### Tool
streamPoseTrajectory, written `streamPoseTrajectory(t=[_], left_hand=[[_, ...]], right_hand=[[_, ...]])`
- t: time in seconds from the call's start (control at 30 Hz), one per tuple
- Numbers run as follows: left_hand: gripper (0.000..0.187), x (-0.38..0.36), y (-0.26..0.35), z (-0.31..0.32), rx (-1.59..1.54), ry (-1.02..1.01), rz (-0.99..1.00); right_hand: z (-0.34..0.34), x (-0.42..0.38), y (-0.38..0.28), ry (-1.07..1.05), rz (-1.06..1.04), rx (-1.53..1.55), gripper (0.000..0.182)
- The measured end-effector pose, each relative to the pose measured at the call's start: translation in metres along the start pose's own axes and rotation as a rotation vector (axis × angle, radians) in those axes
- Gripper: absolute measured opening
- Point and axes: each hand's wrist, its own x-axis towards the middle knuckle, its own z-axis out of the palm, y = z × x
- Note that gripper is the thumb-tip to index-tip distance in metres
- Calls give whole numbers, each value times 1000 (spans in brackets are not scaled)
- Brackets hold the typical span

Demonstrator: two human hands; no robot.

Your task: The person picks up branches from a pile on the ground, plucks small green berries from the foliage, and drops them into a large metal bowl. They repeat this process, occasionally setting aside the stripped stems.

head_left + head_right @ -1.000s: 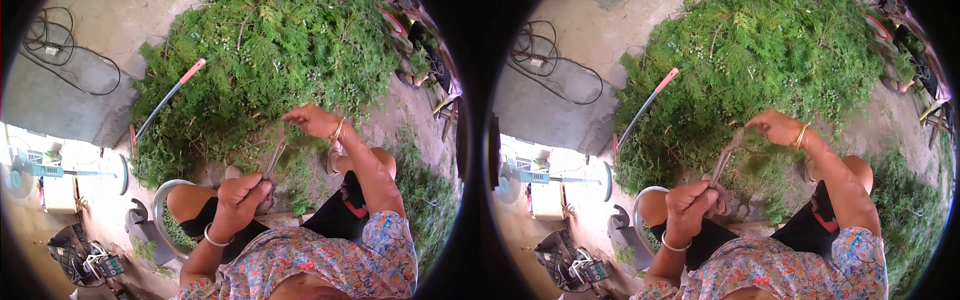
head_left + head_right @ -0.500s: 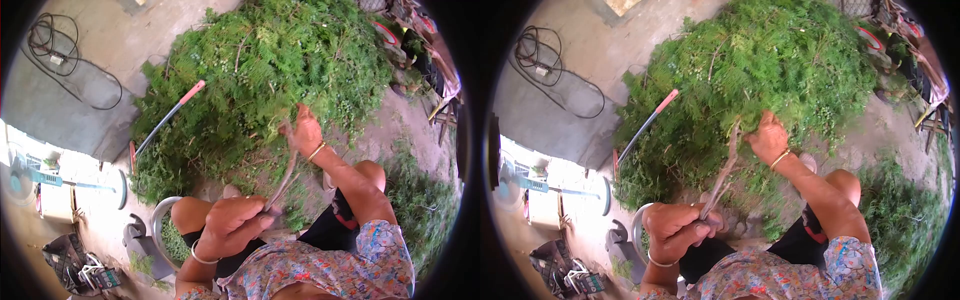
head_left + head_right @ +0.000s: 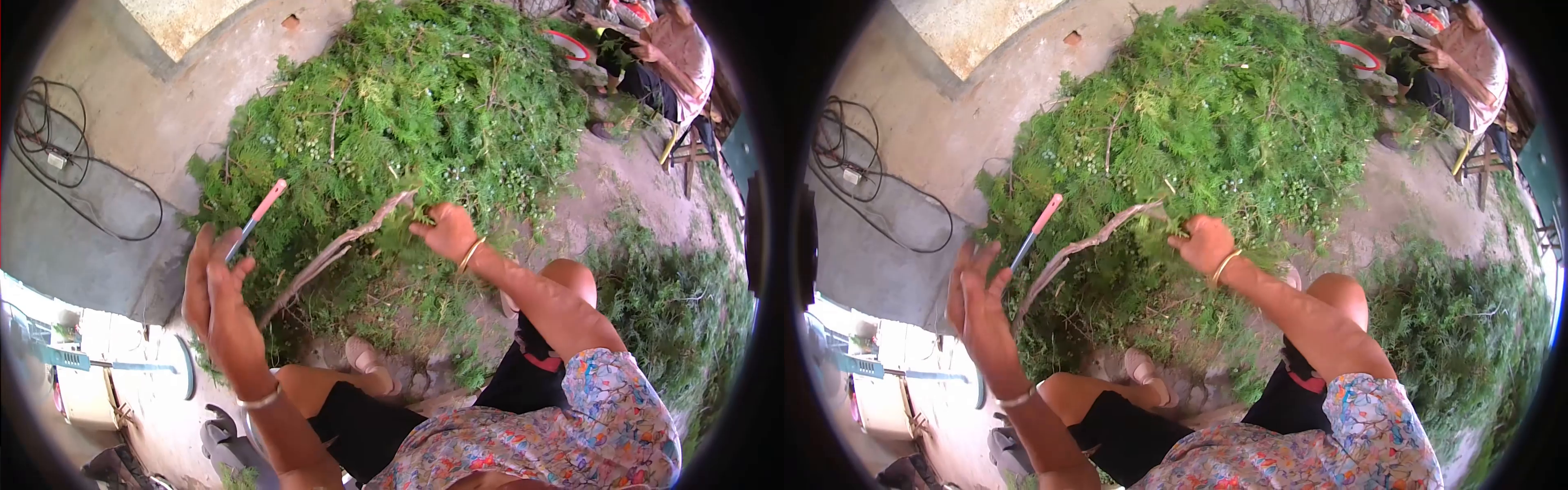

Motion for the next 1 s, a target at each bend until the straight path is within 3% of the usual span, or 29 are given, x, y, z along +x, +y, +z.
streamPoseTrajectory(t=[0.07,0.13,0.2,0.23,0.27,0.33,0.4,0.53,0.6,0.7,0.73,0.8,0.9,0.93,1.0], left_hand=[[50,5,-16,-4,-36,15,-60],[51,9,-41,-11,-86,36,-121],[57,12,-75,-22,-830,-190,-306],[55,10,-86,-18,-935,-239,-369],[55,5,-98,-15,-934,-225,-377],[48,-9,-124,-6,-937,-265,-646],[39,-25,-140,6,-692,-214,-731],[34,-31,-145,14,-698,-208,-833],[31,-28,-142,19,-673,-165,-817],[22,-25,-131,26,-428,-48,-560],[22,-27,-127,29,-426,-46,-566],[16,-33,-118,35,-58,-178,-224],[20,-50,-113,57,-5,-313,-56],[22,-56,-111,63,-19,-367,-140],[29,-62,-118,70,95,-451,-107]], right_hand=[[-10,5,-6,-45,37,-7,31],[-16,10,-4,61,15,11,27],[-7,23,17,135,-94,55,25],[-5,25,17,221,-201,104,23],[-6,26,16,206,-200,98,23],[-24,19,-8,108,178,792,21],[-26,22,-9,63,202,928,19],[-26,20,-14,-30,236,1227,16],[-22,23,-12,-38,253,1236,16],[-18,22,-13,-7,239,1112,17],[-15,21,-13,-10,245,1109,17],[-8,20,-14,26,206,1033,18],[1,12,-25,50,188,930,17],[6,11,-26,42,193,929,17],[13,10,-27,8,162,899,17]])
